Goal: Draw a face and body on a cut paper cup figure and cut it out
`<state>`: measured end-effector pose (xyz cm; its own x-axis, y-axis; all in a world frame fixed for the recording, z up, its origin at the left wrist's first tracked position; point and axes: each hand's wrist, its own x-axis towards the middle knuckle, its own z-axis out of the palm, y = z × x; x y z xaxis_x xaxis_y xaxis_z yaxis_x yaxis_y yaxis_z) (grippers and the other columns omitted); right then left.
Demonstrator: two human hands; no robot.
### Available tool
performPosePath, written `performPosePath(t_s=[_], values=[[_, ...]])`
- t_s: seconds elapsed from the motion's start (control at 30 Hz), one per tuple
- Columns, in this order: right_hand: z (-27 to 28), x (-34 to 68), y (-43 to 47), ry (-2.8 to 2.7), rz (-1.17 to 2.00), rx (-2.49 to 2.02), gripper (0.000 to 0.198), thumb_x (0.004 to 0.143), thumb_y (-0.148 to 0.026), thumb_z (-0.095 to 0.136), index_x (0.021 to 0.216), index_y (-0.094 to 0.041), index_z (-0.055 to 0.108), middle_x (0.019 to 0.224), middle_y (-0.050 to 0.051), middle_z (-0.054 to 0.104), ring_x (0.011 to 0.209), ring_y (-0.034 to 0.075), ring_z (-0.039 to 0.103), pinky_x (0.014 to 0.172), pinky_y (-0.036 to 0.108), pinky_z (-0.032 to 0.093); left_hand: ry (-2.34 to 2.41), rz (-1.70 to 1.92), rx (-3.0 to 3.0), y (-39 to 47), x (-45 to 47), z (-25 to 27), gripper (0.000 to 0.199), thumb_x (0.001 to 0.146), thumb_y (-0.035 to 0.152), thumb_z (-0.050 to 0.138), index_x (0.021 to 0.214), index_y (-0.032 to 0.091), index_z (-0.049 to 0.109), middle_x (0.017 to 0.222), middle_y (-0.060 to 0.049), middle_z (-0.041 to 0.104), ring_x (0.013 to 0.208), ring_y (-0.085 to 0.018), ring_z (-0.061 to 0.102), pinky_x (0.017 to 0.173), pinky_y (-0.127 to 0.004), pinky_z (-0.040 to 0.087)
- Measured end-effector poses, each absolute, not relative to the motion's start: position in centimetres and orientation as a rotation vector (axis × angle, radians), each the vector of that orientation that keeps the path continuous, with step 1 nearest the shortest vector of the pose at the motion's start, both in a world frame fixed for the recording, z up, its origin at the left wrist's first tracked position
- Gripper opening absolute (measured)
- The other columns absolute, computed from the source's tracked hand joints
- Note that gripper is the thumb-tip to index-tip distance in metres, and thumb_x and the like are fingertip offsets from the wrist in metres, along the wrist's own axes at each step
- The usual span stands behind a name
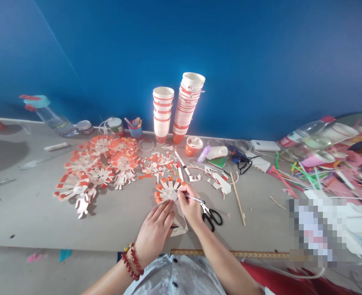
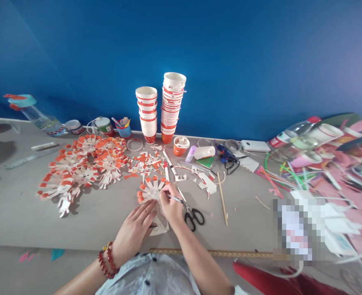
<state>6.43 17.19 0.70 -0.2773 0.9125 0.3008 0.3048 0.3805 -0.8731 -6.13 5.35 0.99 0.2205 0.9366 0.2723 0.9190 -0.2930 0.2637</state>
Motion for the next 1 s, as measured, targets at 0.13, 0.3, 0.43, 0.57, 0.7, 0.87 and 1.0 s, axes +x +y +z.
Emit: performPosePath(t_s=[0.13, 0.3, 0.43, 0.57, 0.7, 0.87, 1.0], values=[[0.59, 6.37, 17.28, -1.827, 0.886, -1.086, 0.016, 0.089, -0.020, 0.051, 0.073, -0.022, 0.053, 0.064, -0.002, 0.055, 0.056, 0.014, 0.054, 0.056, 0.024, 0.043, 1.842, 0.561, 2.414, 5.35, -6.14, 1.09, 0.033, 0.090, 0.010, 0.052, 0.122, 0.015, 0.059, 0.148, -0.015, 0.053, 0.138, -0.029, 0.048, 0.107, -0.047, 0.047], [0.45, 6.28, 17.38, -1.828, 0.892, -1.085, 0.015, 0.089, -0.021, 0.051, 0.074, -0.023, 0.052, 0.065, -0.002, 0.056, 0.057, 0.015, 0.055, 0.056, 0.024, 0.044, 1.833, 0.574, 2.425, 5.36, -6.16, 1.07, 0.030, 0.090, 0.010, 0.053, 0.119, 0.014, 0.060, 0.148, -0.015, 0.053, 0.138, -0.029, 0.048, 0.107, -0.047, 0.048], [0.56, 6.27, 17.38, -1.840, 0.881, -1.086, 0.015, 0.089, -0.021, 0.051, 0.074, -0.023, 0.052, 0.064, -0.002, 0.056, 0.056, 0.015, 0.055, 0.056, 0.023, 0.045, 1.830, 0.574, 2.432, 5.36, -6.17, 0.98, 0.029, 0.091, 0.011, 0.054, 0.118, 0.014, 0.061, 0.148, -0.016, 0.053, 0.138, -0.029, 0.048, 0.108, -0.047, 0.047], [0.64, 6.32, 17.33, -1.835, 0.900, -1.096, 0.016, 0.088, -0.020, 0.050, 0.073, -0.023, 0.052, 0.063, -0.002, 0.056, 0.056, 0.015, 0.054, 0.055, 0.023, 0.044, 1.843, 0.564, 2.420, 5.37, -6.15, 1.03, 0.029, 0.091, 0.012, 0.054, 0.119, 0.014, 0.060, 0.148, -0.015, 0.053, 0.138, -0.029, 0.048, 0.108, -0.046, 0.047], [0.70, 6.36, 17.26, -1.818, 0.899, -1.093, 0.016, 0.087, -0.019, 0.051, 0.072, -0.023, 0.052, 0.063, -0.002, 0.055, 0.055, 0.014, 0.054, 0.054, 0.023, 0.044, 1.838, 0.581, 2.414, 5.37, -6.14, 1.11, 0.029, 0.091, 0.010, 0.052, 0.118, 0.015, 0.061, 0.147, -0.015, 0.054, 0.137, -0.028, 0.049, 0.108, -0.046, 0.048], [0.81, 6.44, 17.20, -1.795, 0.895, -1.073, 0.017, 0.087, -0.019, 0.051, 0.071, -0.023, 0.051, 0.062, -0.003, 0.055, 0.055, 0.014, 0.054, 0.053, 0.023, 0.044, 1.830, 0.594, 2.423, 5.40, -6.19, 1.00, 0.031, 0.091, 0.011, 0.052, 0.121, 0.015, 0.060, 0.148, -0.015, 0.053, 0.137, -0.028, 0.049, 0.108, -0.046, 0.047], [0.75, 6.48, 17.20, -1.771, 0.898, -1.078, 0.017, 0.089, -0.020, 0.051, 0.072, -0.023, 0.050, 0.062, -0.002, 0.055, 0.055, 0.015, 0.054, 0.054, 0.023, 0.043, 1.832, 0.572, 2.432, 5.43, -6.20, 0.93, 0.032, 0.091, 0.012, 0.053, 0.122, 0.015, 0.059, 0.149, -0.015, 0.052, 0.138, -0.029, 0.048, 0.109, -0.046, 0.047]])
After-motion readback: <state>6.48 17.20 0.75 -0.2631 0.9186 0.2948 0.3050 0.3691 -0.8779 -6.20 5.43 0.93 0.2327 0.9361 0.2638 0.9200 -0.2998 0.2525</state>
